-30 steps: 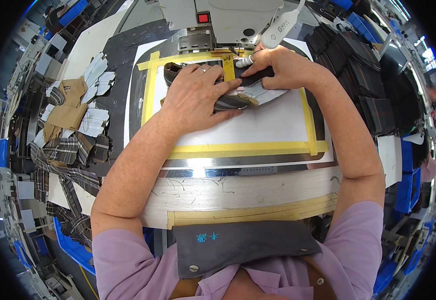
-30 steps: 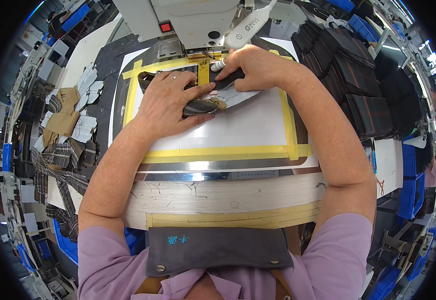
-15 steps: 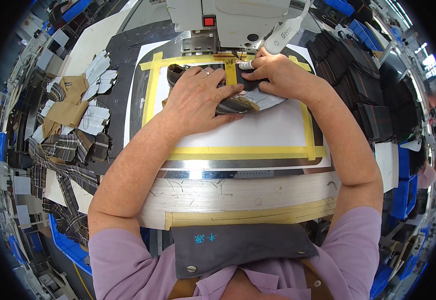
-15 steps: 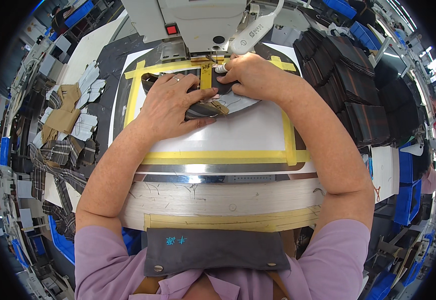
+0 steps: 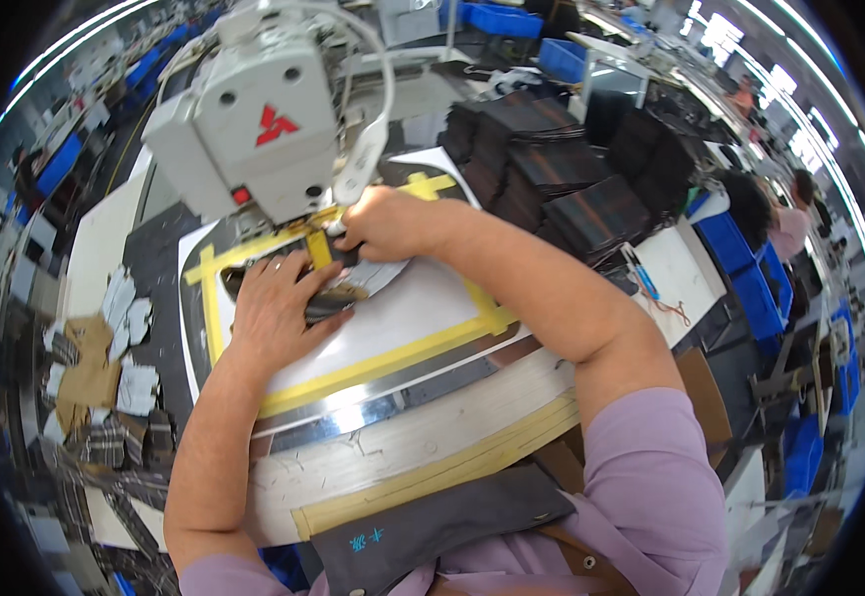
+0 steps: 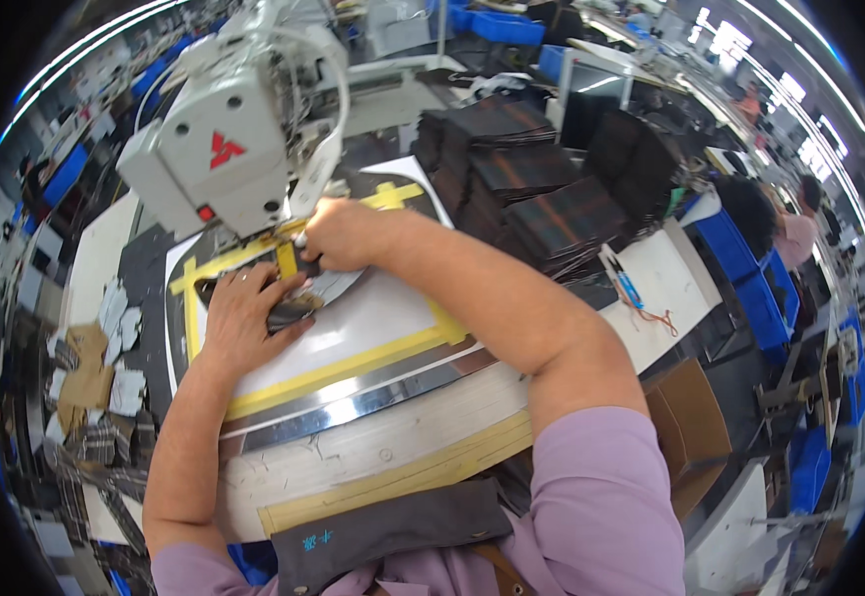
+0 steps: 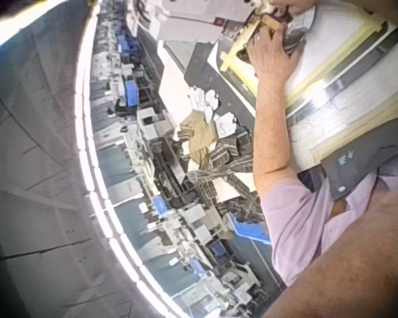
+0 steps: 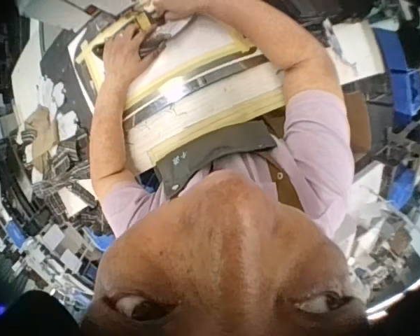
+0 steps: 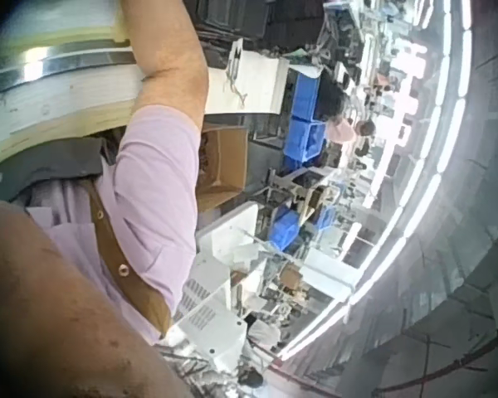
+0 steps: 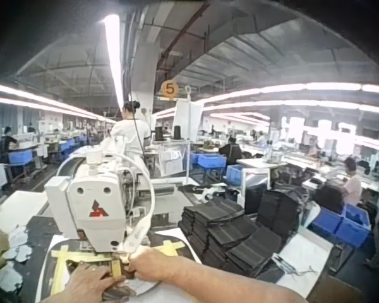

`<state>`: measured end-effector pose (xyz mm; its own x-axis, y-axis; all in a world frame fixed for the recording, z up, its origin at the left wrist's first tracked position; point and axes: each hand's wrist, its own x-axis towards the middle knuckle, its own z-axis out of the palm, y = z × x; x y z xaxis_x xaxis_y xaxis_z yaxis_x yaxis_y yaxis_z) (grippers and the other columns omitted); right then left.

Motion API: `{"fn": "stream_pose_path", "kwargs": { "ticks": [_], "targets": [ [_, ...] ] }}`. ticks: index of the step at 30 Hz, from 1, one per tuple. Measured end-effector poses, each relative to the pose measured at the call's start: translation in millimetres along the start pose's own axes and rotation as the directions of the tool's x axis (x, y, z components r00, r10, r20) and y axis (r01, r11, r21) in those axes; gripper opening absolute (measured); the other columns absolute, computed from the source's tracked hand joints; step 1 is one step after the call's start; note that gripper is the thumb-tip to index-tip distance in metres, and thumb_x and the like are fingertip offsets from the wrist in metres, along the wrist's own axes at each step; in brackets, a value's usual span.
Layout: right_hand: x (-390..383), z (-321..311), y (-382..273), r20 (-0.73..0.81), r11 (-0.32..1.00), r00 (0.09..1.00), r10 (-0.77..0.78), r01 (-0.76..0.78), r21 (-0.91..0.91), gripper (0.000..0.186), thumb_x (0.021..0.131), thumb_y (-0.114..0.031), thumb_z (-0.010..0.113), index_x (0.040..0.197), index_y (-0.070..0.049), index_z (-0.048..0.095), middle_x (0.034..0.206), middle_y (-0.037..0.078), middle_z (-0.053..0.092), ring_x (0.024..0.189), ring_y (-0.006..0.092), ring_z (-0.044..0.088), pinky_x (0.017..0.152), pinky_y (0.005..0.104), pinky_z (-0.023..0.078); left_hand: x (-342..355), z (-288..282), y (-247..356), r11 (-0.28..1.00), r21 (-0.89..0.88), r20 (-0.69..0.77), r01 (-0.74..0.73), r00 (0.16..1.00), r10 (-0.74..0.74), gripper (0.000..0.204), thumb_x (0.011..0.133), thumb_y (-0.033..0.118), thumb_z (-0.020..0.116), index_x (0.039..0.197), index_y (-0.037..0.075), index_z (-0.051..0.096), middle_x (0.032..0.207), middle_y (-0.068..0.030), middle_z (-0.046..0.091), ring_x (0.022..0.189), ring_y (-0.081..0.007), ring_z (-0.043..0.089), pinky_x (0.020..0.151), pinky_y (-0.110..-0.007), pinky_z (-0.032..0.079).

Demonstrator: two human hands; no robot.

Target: The person sews together components of a leather or fabric bag using an industrial sewing machine.

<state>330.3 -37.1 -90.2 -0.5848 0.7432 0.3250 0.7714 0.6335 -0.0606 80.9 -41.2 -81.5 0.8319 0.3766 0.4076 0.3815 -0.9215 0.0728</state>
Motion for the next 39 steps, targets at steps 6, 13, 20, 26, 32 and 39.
{"fn": "stream_pose_path", "kwargs": {
  "ticks": [6, 13, 20, 26, 32, 39],
  "targets": [
    [-3, -4, -3, 0.006, 0.995, 0.995, 0.1, -0.1, -0.017, 0.015, 0.081, -0.022, 0.07, 0.089, -0.013, 0.08, 0.081, 0.01, 0.071, 0.086, 0.0322, 0.068, 0.078, 0.0412, 0.055, 8, -3, 6, 0.998, 0.056, 0.02, -0.008, 1.0, 0.007, 0.047, 0.079, 0.044, 0.074, 0.117, 0.017, 0.07, 0.103, -0.008, 0.059, 0.097, -0.0279, 0.059, 0.089, -0.042, 0.04],
    [4, 4, 5, 0.008, 0.984, 0.986, 0.169, -0.168, -0.051, 0.017, 0.079, -0.022, 0.072, 0.093, -0.016, 0.08, 0.093, 0.011, 0.072, 0.099, 0.0314, 0.066, 0.086, 0.0408, 0.054, 13, 5, -6, 0.999, -0.004, -0.025, -0.036, 0.999, 0.036, 0.046, 0.072, 0.031, 0.078, 0.111, 0.011, 0.067, 0.102, -0.0095, 0.061, 0.095, -0.031, 0.058, 0.088, -0.042, 0.041],
    [18, 18, 29, 0.016, 0.973, 0.973, 0.229, -0.229, -0.013, 0.02, 0.078, -0.024, 0.074, 0.097, -0.02, 0.079, 0.103, 0.007, 0.074, 0.103, 0.0251, 0.068, 0.088, 0.0384, 0.054, 20, 12, -28, 0.998, 0.041, -0.039, -0.053, 0.998, 0.055, 0.037, 0.073, 0.029, 0.079, 0.096, 0.005, 0.063, 0.091, -0.0114, 0.067, 0.091, -0.0298, 0.065, 0.096, -0.047, 0.041],
    [34, 7, 31, 0.193, 0.934, 0.915, 0.355, -0.354, -0.044, 0.027, 0.082, -0.025, 0.069, 0.109, -0.022, 0.076, 0.114, 0.003, 0.072, 0.111, 0.0226, 0.066, 0.092, 0.037, 0.052, 20, 23, -45, 0.989, 0.139, -0.106, -0.05, 0.992, 0.065, 0.039, 0.077, 0.031, 0.078, 0.103, 0.006, 0.064, 0.107, -0.0135, 0.07, 0.1, -0.0305, 0.065, 0.105, -0.052, 0.036],
    [34, 10, 41, 0.135, 0.944, 0.934, 0.331, -0.328, -0.048, 0.031, 0.082, -0.025, 0.068, 0.112, -0.027, 0.075, 0.12, 0.0, 0.07, 0.119, 0.0202, 0.061, 0.099, 0.0367, 0.05, 18, 11, -43, 0.982, 0.178, -0.054, -0.064, 0.996, 0.074, 0.043, 0.078, 0.031, 0.075, 0.108, 0.004, 0.061, 0.107, -0.0112, 0.068, 0.107, -0.0306, 0.062, 0.109, -0.051, 0.032],
    [30, 25, 51, 0.093, 0.918, 0.914, 0.396, -0.398, 0.0, 0.038, 0.081, -0.021, 0.066, 0.117, -0.029, 0.074, 0.122, 0.002, 0.07, 0.119, 0.0233, 0.061, 0.1, 0.0372, 0.049, 11, -6, -32, 0.97, 0.243, -0.109, -0.015, 0.993, 0.043, 0.053, 0.075, 0.04, 0.079, 0.111, 0.005, 0.062, 0.109, -0.0129, 0.065, 0.109, -0.0325, 0.06, 0.11, -0.052, 0.03]
  ]
}}
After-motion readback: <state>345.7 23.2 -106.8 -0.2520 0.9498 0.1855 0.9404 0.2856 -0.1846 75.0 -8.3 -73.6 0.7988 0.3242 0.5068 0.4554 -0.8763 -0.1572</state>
